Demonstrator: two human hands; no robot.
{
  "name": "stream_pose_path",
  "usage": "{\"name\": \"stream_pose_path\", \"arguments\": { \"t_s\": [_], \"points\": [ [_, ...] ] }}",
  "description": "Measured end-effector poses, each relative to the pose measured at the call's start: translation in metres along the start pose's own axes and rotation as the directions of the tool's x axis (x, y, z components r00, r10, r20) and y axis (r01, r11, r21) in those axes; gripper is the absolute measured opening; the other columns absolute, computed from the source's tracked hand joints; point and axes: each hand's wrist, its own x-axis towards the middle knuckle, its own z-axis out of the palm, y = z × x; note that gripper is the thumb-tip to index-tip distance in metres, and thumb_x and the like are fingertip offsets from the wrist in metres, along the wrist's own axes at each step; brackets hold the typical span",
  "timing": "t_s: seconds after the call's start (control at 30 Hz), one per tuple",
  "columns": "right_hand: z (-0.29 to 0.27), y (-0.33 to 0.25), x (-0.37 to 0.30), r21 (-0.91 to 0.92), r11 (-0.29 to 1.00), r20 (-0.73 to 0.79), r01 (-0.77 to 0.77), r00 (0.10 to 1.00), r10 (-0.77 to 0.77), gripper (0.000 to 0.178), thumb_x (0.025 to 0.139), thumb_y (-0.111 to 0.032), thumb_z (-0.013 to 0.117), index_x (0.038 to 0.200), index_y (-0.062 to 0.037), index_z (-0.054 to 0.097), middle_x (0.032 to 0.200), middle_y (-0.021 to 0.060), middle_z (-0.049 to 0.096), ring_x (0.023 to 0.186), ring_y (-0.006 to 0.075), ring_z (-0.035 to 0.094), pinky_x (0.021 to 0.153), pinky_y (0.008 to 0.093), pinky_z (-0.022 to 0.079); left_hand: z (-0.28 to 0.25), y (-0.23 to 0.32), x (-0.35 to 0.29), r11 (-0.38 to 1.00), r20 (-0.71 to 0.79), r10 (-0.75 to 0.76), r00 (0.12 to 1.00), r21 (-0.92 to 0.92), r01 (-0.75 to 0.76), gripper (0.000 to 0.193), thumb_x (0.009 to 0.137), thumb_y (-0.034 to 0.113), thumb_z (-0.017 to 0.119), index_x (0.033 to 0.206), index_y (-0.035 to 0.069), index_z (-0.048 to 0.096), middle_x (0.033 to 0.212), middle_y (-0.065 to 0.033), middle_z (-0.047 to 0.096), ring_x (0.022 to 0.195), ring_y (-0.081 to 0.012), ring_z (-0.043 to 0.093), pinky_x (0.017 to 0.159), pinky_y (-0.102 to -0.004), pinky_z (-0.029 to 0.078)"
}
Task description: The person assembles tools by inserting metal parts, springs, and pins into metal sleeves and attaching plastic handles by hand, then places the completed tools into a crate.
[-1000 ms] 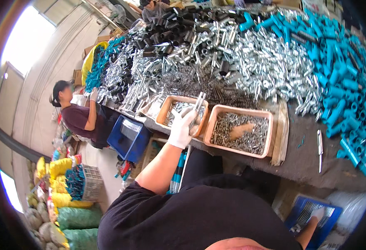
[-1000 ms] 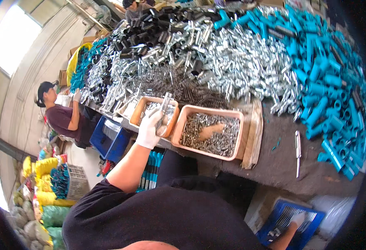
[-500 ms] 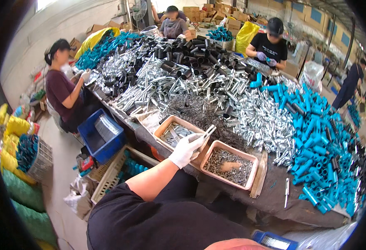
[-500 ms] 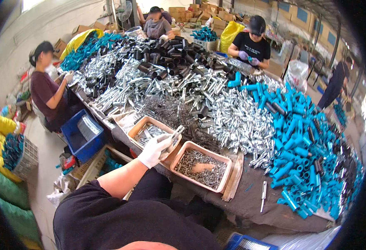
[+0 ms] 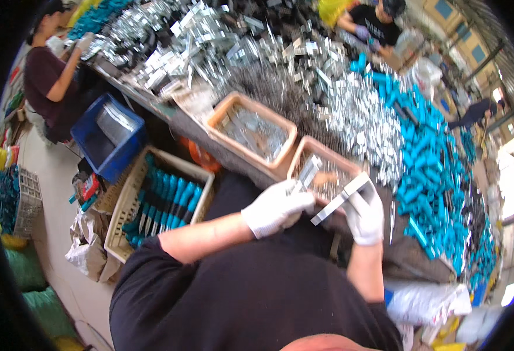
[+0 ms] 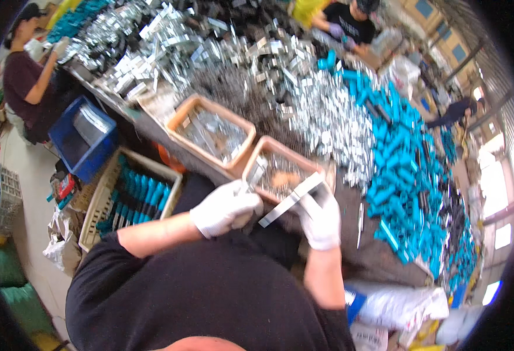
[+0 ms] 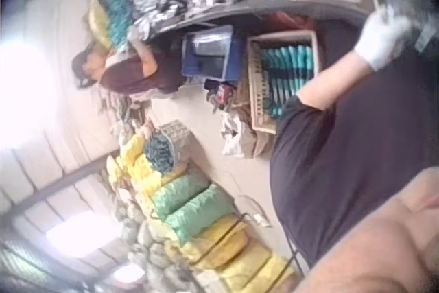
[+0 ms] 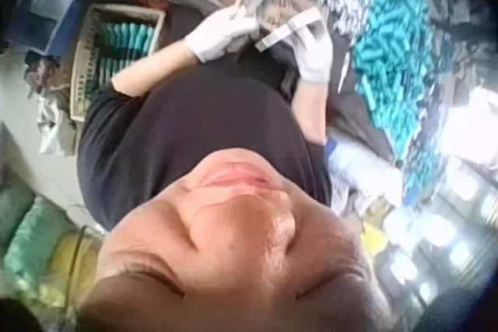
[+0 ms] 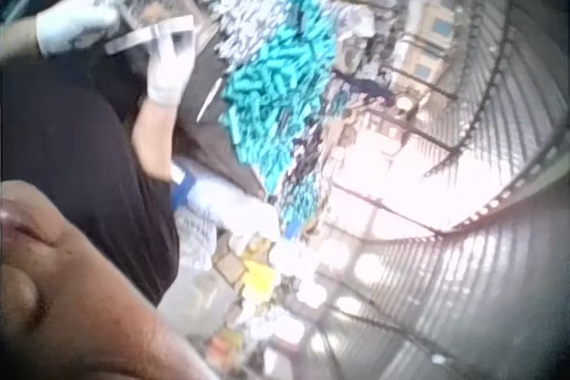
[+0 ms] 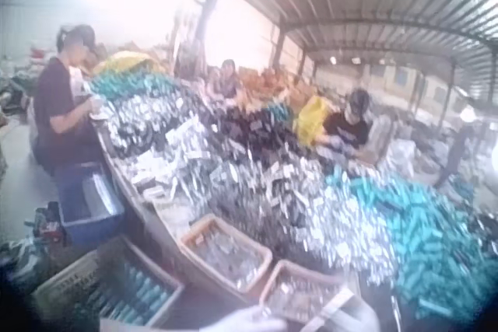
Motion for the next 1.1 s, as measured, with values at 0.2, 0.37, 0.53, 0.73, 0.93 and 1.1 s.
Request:
{"name": "stream_pose_path", "arguments": {
  "t_s": [0.2, 0.37, 0.53, 0.73, 0.93, 1.1],
  "points": [
    [0.059, 0.026, 0.010, 0.165, 0.975, 0.192, -0.147, 0.975, 0.114, 0.032, 0.089, 0.002, 0.057, 0.121, 0.0015, 0.049, 0.106, 0.0107, 0.060, 0.095, 0.0206, 0.063, 0.079, 0.0315, 0.056, -0.006, 0.005, -0.023, 1.000, -0.137, 0.019, 0.990, 0.028, -0.015, 0.020, 0.091, 0.018, 0.062, 0.103, 0.004, 0.054, 0.065, 0.0005, 0.049, 0.050, -0.0034, 0.039, 0.045, -0.0192, 0.029],
    [0.053, 0.036, 0.002, 0.124, 0.982, 0.140, -0.139, 0.983, 0.122, 0.035, 0.090, 0.003, 0.055, 0.124, 0.0031, 0.048, 0.107, 0.0136, 0.062, 0.097, 0.0224, 0.064, 0.082, 0.0338, 0.056, -0.013, -0.001, -0.021, 1.000, -0.202, 0.018, 0.979, -0.014, -0.021, 0.016, 0.089, 0.015, 0.064, 0.094, 0.005, 0.052, 0.063, 0.0007, 0.046, 0.050, -0.0054, 0.038, 0.044, -0.0208, 0.028],
    [0.043, 0.032, -0.003, -0.010, 0.985, 0.121, -0.172, 0.978, 0.172, 0.041, 0.087, 0.006, 0.056, 0.127, 0.0049, 0.046, 0.107, 0.0148, 0.062, 0.095, 0.0225, 0.064, 0.083, 0.0347, 0.056, -0.021, -0.011, -0.013, 0.990, -0.156, -0.060, 0.986, -0.136, 0.039, 0.012, 0.089, 0.012, 0.062, 0.089, 0.005, 0.053, 0.059, 0.0009, 0.044, 0.046, -0.0066, 0.035, 0.042, -0.0225, 0.027],
    [0.036, 0.037, -0.002, -0.083, 0.979, 0.035, -0.185, 0.981, 0.188, 0.041, 0.084, 0.006, 0.061, 0.122, 0.0032, 0.048, 0.103, 0.0145, 0.063, 0.092, 0.0205, 0.064, 0.078, 0.0325, 0.056, -0.023, -0.020, -0.002, 0.993, -0.125, -0.111, 0.986, -0.048, 0.105, 0.013, 0.089, 0.014, 0.062, 0.088, 0.005, 0.053, 0.057, 0.0016, 0.042, 0.045, -0.0066, 0.034, 0.042, -0.0228, 0.026],
    [0.019, 0.039, 0.000, -0.129, 0.981, 0.078, -0.144, 0.985, 0.155, 0.033, 0.080, 0.006, 0.065, 0.108, -0.0015, 0.049, 0.095, 0.0117, 0.063, 0.087, 0.0175, 0.062, 0.076, 0.0301, 0.053, -0.017, -0.017, 0.002, 0.987, -0.123, -0.158, 0.980, 0.018, 0.161, 0.015, 0.088, 0.015, 0.064, 0.089, 0.005, 0.053, 0.059, 0.0017, 0.044, 0.045, -0.0059, 0.035, 0.042, -0.0224, 0.027],
    [-0.002, 0.013, -0.001, -0.540, 0.839, 0.285, -0.063, 0.925, 0.253, 0.017, 0.079, 0.003, 0.068, 0.089, -0.0035, 0.055, 0.090, 0.0060, 0.062, 0.087, 0.0115, 0.059, 0.077, 0.0262, 0.048, -0.012, -0.009, 0.004, 0.949, -0.033, -0.271, 0.962, 0.158, 0.272, 0.022, 0.086, 0.016, 0.065, 0.101, 0.003, 0.054, 0.068, 0.0015, 0.047, 0.051, -0.0053, 0.039, 0.045, -0.0214, 0.032]
  ]
}}
